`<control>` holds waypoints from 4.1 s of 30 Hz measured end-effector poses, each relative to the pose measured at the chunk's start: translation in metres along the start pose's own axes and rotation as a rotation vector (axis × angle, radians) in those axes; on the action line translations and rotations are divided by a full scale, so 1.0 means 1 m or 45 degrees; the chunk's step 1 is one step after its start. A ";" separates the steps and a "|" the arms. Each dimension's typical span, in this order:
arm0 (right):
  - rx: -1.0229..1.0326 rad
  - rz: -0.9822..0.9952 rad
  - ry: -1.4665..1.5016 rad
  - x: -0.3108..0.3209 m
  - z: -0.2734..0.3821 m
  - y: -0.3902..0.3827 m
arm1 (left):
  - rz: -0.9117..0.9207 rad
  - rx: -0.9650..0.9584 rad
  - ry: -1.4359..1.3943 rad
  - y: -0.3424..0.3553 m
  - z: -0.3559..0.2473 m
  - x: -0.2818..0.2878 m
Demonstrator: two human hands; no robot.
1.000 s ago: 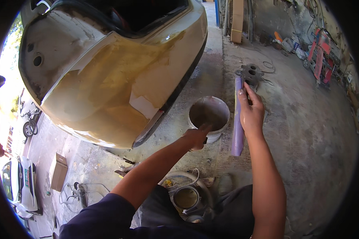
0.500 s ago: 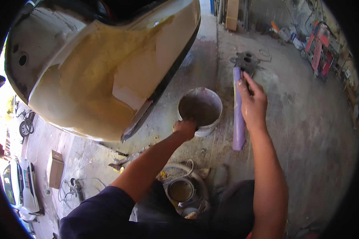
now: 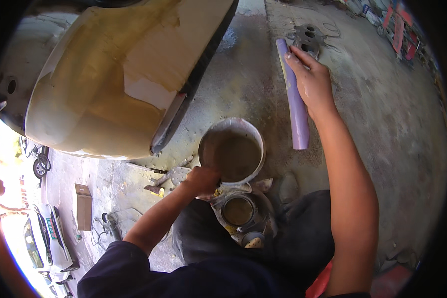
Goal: The person applies a beige body filler to the rear bumper of a white car using a purple spreader. They repeatedly dip the spreader into a bucket to retrieve more filler and smooth it onto the surface.
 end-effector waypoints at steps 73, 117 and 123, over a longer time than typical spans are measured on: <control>1.384 0.127 -0.342 -0.289 0.219 -0.039 | -1.816 0.413 0.142 -0.312 0.147 0.491; 1.621 -0.017 -0.455 -0.315 0.259 -0.093 | -2.091 -0.026 -0.485 -0.316 0.202 0.500; 1.559 -0.112 -0.571 -0.319 0.261 -0.084 | -2.235 0.006 -0.314 -0.317 0.199 0.499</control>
Point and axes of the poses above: each hand's wrist, its own y-axis towards the middle knuckle, its own x-axis out of the back of the hand, z = x × y, the point moved 6 cm from there along y, towards the middle knuckle, and after that the axes turned 1 degree about x, right-handed, at the moved point
